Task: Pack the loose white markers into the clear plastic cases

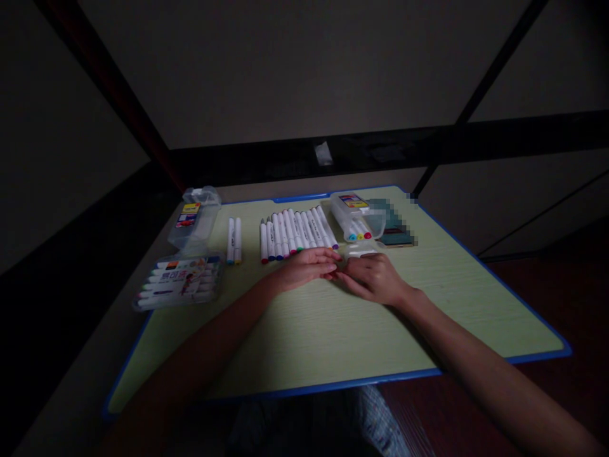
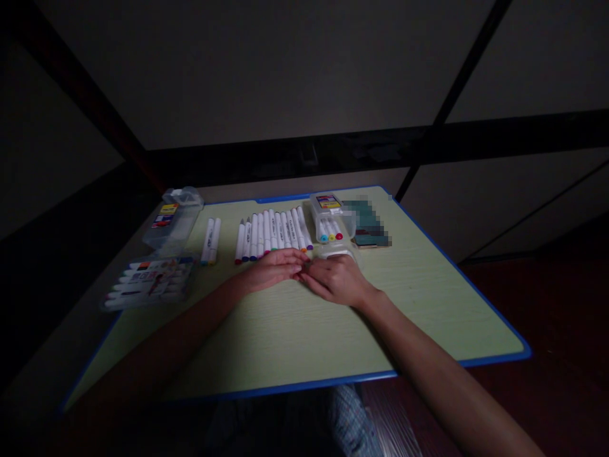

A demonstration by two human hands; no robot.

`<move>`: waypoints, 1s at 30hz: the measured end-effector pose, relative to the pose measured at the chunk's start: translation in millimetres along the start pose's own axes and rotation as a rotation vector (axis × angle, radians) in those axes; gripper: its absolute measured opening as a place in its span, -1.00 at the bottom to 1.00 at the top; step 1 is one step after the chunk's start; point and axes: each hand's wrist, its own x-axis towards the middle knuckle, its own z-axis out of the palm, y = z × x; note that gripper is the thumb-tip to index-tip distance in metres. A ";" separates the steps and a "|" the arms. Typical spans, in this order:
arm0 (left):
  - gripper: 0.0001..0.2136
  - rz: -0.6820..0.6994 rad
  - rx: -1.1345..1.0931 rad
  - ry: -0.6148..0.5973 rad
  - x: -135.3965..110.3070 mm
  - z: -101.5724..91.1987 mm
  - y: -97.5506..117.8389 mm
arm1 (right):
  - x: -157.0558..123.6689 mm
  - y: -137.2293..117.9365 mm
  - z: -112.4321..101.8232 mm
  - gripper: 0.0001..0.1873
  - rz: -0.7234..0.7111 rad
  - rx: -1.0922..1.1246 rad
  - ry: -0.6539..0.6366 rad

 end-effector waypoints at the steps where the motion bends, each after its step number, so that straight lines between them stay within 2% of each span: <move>1: -0.71 0.000 -0.001 -0.002 0.2 0.1 -0.1 | 0.1 0.1 0.2 -0.64 -0.007 0.004 0.009; 6: -0.73 -0.005 0.022 -0.004 -0.2 -0.7 -0.5 | 0.2 0.9 1.2 -0.65 -0.034 0.011 0.060; 22: -0.74 0.021 0.091 -0.033 0.6 -0.9 -1.7 | -0.7 4.1 1.6 -0.66 -0.033 0.009 0.051; 24: -0.75 0.040 0.180 -0.026 0.9 0.1 4.7 | -0.7 4.6 1.0 -0.67 -0.032 0.003 0.054; 27: -0.77 0.110 0.344 0.004 -1.1 -1.1 26.4 | 0.2 4.2 -0.2 -0.66 -0.036 -0.016 0.072; 30: -0.79 0.208 0.517 0.126 -7.8 -7.4 57.6 | 1.1 3.7 -1.0 -0.63 -0.036 -0.034 0.075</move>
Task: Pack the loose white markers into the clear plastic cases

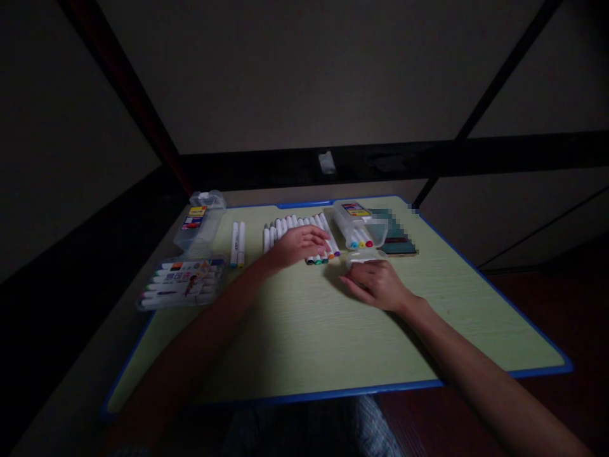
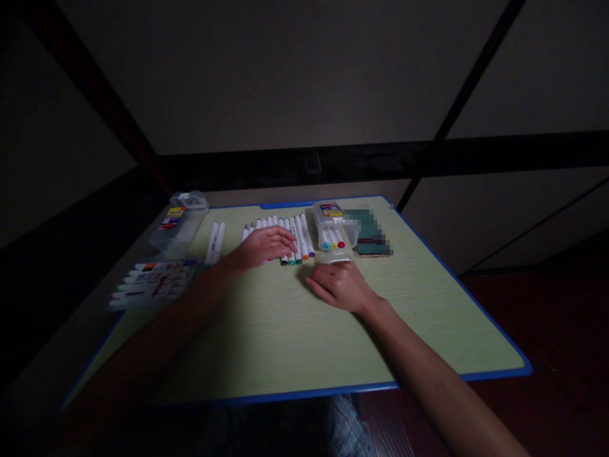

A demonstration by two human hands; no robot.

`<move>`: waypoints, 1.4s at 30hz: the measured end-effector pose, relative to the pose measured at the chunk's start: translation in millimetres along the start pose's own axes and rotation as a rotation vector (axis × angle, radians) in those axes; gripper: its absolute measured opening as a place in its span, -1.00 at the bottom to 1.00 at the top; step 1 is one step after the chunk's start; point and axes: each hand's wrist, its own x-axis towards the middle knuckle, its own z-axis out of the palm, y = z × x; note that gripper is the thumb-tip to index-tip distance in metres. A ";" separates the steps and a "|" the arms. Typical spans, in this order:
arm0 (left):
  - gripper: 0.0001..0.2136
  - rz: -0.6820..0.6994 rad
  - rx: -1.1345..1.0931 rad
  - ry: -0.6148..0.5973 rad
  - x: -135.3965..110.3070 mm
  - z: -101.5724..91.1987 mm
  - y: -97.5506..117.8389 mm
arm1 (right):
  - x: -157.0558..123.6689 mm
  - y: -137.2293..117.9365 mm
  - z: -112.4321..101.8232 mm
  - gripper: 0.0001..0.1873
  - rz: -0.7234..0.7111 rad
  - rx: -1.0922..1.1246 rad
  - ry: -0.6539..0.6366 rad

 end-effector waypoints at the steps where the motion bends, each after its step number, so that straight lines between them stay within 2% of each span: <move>1: -0.80 0.044 0.056 0.082 -0.6 -8.1 8.0 | 0.1 0.1 0.0 -0.62 0.001 -0.003 -0.001; 4: -0.82 0.152 0.243 0.284 -5.8 -30.4 28.0 | -0.7 1.0 0.7 -0.61 0.002 -0.008 -0.011; 7: -0.81 0.171 0.388 0.418 -12.4 -46.7 38.4 | -1.7 1.8 1.2 -0.61 0.008 -0.015 -0.021; 10: -0.81 0.116 0.509 0.494 -15.3 -58.9 37.7 | -1.8 1.6 0.9 -0.61 0.012 -0.027 -0.028; 13: -0.82 0.012 0.639 0.521 -13.3 -69.8 27.4 | -1.3 1.3 0.6 -0.61 0.010 -0.023 -0.037; 15: -0.84 -0.072 0.753 0.514 -10.8 -75.6 17.6 | -1.4 1.4 0.8 -0.60 0.017 -0.014 -0.045; 18: -0.84 -0.127 0.906 0.458 -8.0 -80.0 3.0 | -2.2 1.9 1.4 -0.60 0.029 -0.007 -0.058; 25: -0.78 -0.130 1.049 0.328 -6.9 -80.3 -18.8 | -3.5 2.6 1.8 -0.63 0.033 -0.002 -0.066; 35: -0.71 -0.167 1.081 0.324 -7.2 -81.5 -24.4 | -1.7 1.9 -0.2 -0.61 0.027 -0.009 -0.073; 42: -0.78 -0.197 1.162 0.343 -7.7 -80.0 -26.2 | -2.0 1.8 -0.4 -0.60 0.045 -0.004 -0.103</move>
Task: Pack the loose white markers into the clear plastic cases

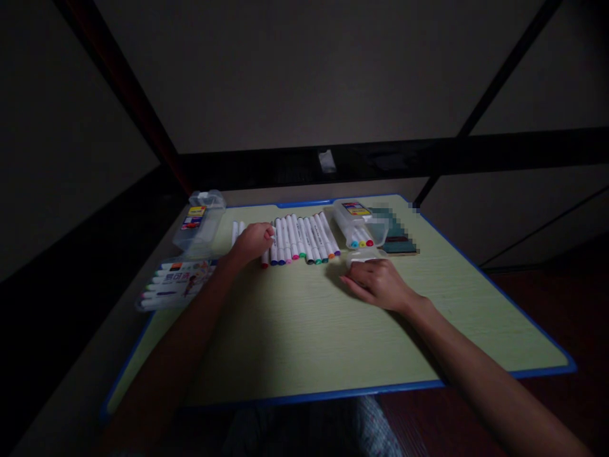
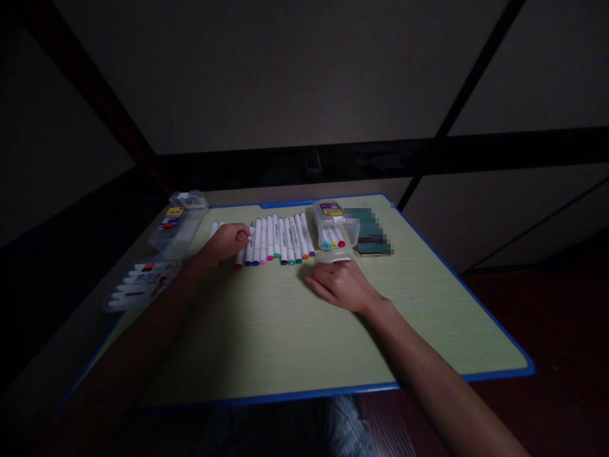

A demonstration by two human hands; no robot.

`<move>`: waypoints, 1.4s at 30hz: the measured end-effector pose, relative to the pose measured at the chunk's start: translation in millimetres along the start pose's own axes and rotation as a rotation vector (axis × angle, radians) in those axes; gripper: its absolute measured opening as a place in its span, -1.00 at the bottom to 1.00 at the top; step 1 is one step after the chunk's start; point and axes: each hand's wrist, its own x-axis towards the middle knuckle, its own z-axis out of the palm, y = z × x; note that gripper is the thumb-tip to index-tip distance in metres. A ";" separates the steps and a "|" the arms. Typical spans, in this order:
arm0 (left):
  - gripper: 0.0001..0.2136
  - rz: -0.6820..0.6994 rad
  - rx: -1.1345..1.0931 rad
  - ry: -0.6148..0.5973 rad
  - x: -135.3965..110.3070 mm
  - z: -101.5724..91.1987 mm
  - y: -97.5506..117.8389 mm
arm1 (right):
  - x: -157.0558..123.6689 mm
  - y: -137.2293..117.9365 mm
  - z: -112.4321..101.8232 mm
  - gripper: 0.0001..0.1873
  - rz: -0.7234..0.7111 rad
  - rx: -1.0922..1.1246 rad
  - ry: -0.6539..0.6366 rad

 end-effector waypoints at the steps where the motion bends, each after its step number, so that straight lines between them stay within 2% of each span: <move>1: -0.78 -0.009 0.019 -0.006 0.0 0.6 0.1 | -0.1 0.2 0.1 -0.60 0.002 0.003 -0.001; 10: -0.73 -0.094 0.106 -0.032 -2.5 0.5 5.5 | -0.3 0.6 1.3 -0.62 -0.006 0.015 0.012; 17: -0.69 -0.120 0.085 -0.038 -2.1 0.7 1.6 | -1.7 2.1 1.6 -0.62 -0.011 0.006 -0.003; 29: -0.65 -0.132 0.124 -0.060 -3.9 0.5 6.9 | 0.4 0.6 0.4 -0.61 -0.018 0.003 0.002; 42: -0.58 -0.187 0.121 -0.026 -3.9 4.8 4.0 | 0.9 -0.3 -1.1 -0.61 -0.023 -0.012 0.011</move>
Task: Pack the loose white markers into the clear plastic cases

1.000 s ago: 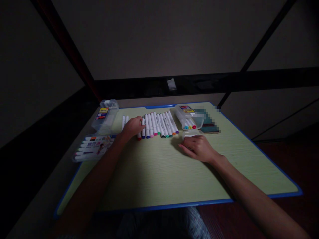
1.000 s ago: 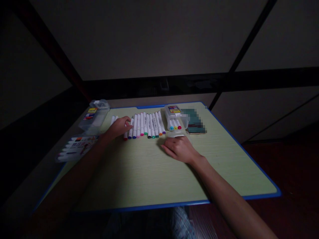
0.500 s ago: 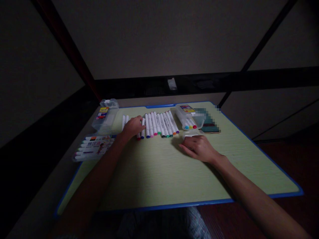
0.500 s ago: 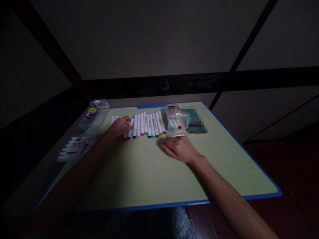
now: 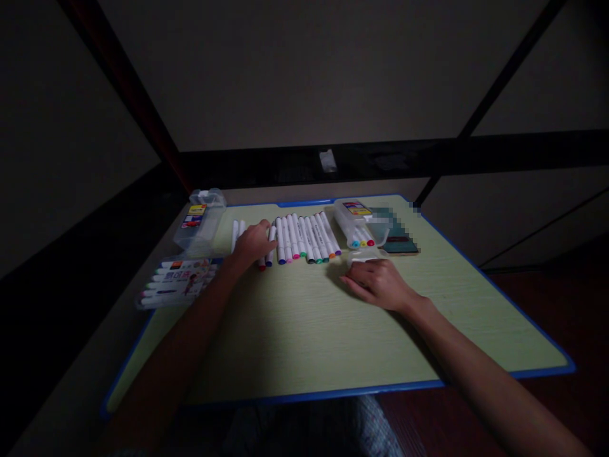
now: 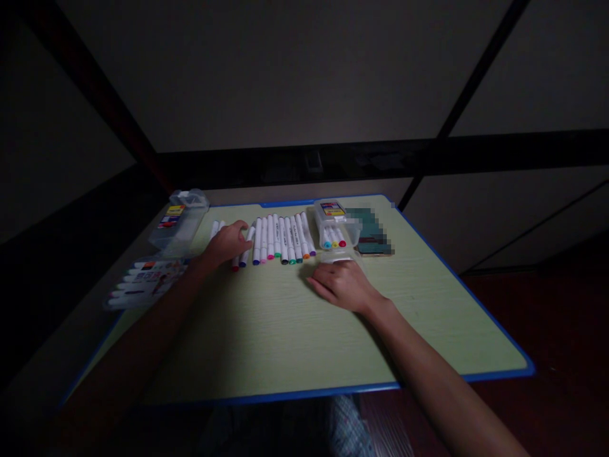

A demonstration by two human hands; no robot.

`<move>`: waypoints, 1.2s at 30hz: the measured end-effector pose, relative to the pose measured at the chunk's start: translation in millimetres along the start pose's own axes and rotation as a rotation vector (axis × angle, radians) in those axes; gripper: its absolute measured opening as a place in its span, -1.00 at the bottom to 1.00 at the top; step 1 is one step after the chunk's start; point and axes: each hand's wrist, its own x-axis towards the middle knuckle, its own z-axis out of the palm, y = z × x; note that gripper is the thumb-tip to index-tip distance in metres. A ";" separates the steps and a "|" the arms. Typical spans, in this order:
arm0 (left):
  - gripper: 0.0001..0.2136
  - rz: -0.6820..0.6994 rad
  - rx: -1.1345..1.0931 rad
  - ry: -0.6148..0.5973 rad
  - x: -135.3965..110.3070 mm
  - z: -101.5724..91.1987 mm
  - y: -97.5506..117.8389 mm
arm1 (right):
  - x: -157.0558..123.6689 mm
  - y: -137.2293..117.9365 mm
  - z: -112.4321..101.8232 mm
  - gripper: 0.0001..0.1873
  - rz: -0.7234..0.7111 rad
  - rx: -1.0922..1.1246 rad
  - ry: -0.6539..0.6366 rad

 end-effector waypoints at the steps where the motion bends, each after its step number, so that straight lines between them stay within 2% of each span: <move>1: -0.57 -0.002 -0.002 0.000 0.5 0.4 -0.9 | 0.0 0.0 -0.1 -0.61 0.000 -0.001 -0.002; 21: -0.63 -0.033 0.020 0.044 4.0 3.9 -8.9 | 0.2 -0.5 -1.5 -0.59 -0.005 -0.009 -0.027; 29: -0.63 -0.028 -0.063 0.051 0.3 -7.2 -1.7 | 0.3 -0.8 -1.9 -0.59 -0.019 -0.022 -0.016; 36: -0.66 0.040 -0.190 0.143 -3.3 -16.1 6.8 | 0.4 -0.9 -2.1 -0.61 -0.022 -0.023 -0.021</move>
